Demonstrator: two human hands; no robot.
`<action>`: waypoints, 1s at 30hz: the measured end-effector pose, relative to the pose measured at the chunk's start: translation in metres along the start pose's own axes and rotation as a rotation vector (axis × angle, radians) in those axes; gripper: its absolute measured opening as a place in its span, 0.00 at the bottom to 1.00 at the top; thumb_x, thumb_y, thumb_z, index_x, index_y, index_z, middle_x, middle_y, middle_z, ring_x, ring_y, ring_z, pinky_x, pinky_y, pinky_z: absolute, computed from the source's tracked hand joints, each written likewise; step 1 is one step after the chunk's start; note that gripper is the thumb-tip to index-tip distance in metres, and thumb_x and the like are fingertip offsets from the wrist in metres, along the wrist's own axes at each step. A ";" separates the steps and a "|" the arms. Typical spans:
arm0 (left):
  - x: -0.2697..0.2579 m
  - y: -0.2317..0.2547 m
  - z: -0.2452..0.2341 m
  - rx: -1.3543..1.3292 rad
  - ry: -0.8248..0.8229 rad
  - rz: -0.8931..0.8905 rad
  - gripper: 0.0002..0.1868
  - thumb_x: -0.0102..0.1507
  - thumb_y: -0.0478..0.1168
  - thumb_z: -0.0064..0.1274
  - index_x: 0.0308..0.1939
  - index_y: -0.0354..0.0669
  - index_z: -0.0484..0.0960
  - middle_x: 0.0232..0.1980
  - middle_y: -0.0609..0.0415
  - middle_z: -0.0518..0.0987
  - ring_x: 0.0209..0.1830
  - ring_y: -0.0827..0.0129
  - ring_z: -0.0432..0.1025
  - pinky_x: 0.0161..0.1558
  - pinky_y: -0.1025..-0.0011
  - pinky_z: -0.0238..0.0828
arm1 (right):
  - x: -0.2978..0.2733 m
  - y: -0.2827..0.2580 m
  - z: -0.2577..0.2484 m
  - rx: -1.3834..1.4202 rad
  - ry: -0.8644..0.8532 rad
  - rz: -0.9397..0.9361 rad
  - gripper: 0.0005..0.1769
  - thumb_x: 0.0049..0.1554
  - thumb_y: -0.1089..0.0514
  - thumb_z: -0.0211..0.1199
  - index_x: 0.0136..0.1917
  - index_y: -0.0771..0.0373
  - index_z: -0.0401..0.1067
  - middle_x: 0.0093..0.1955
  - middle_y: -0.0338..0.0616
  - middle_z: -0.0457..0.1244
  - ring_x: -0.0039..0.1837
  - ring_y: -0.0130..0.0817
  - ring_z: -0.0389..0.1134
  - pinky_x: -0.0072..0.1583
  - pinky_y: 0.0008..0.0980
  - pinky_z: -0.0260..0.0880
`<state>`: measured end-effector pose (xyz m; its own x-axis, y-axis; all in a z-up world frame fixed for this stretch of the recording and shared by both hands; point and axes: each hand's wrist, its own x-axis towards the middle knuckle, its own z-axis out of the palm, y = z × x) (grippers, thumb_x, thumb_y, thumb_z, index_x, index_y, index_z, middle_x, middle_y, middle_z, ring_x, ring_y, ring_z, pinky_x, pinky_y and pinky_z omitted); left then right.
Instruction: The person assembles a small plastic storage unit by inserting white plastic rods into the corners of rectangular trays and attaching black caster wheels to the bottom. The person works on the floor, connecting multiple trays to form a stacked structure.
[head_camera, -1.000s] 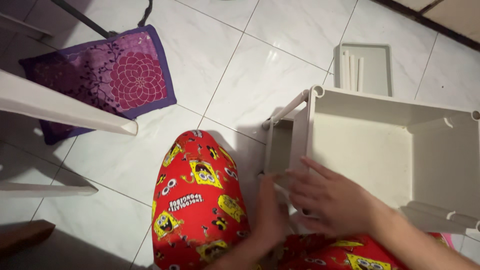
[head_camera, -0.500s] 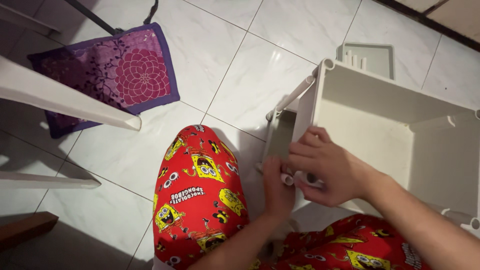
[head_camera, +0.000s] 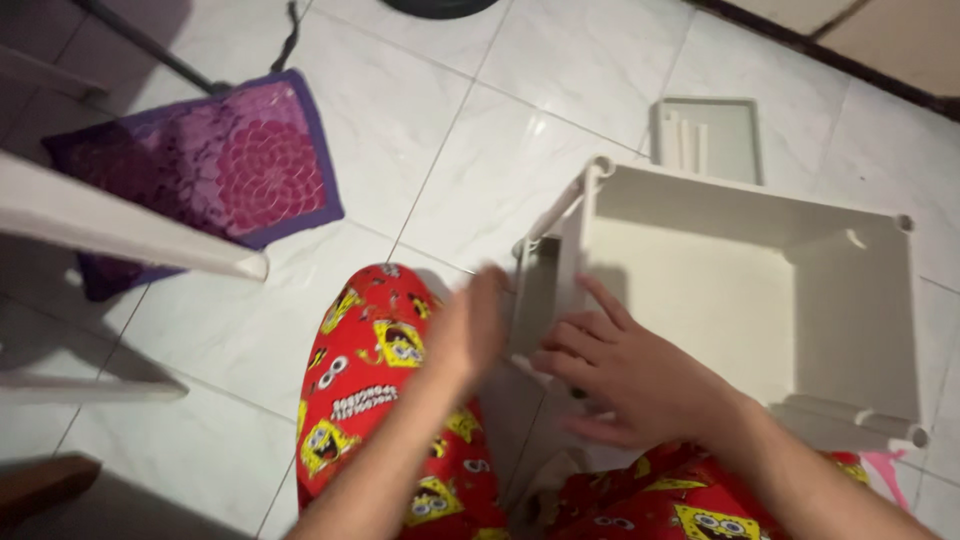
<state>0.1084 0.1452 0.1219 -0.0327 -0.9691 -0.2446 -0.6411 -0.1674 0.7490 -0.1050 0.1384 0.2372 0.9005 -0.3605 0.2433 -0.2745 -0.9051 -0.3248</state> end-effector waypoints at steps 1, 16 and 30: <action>0.010 0.010 -0.019 0.022 0.141 0.136 0.12 0.63 0.30 0.43 0.50 0.42 0.74 0.43 0.40 0.79 0.48 0.43 0.75 0.46 0.50 0.70 | -0.006 0.000 -0.005 -0.057 0.091 -0.019 0.28 0.49 0.42 0.66 0.57 0.60 0.70 0.56 0.45 0.60 0.63 0.46 0.62 0.73 0.58 0.43; 0.153 0.276 0.092 0.174 0.076 1.113 0.12 0.56 0.35 0.49 0.44 0.42 0.79 0.48 0.47 0.80 0.53 0.49 0.73 0.49 0.51 0.72 | -0.283 0.213 0.034 0.573 0.691 1.227 0.30 0.57 0.51 0.60 0.69 0.64 0.62 0.66 0.48 0.59 0.67 0.43 0.60 0.67 0.43 0.62; 0.161 0.277 0.162 0.586 -0.378 0.867 0.23 0.60 0.56 0.55 0.47 0.43 0.83 0.51 0.44 0.81 0.53 0.50 0.76 0.53 0.57 0.73 | -0.285 0.260 0.187 1.156 0.904 0.906 0.36 0.67 0.46 0.52 0.82 0.62 0.50 0.72 0.43 0.56 0.69 0.31 0.58 0.65 0.32 0.64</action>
<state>-0.1984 -0.0281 0.1903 -0.8130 -0.5817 -0.0260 -0.5473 0.7482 0.3751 -0.3697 0.0481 -0.0876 0.0371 -0.9933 -0.1097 0.1832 0.1146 -0.9764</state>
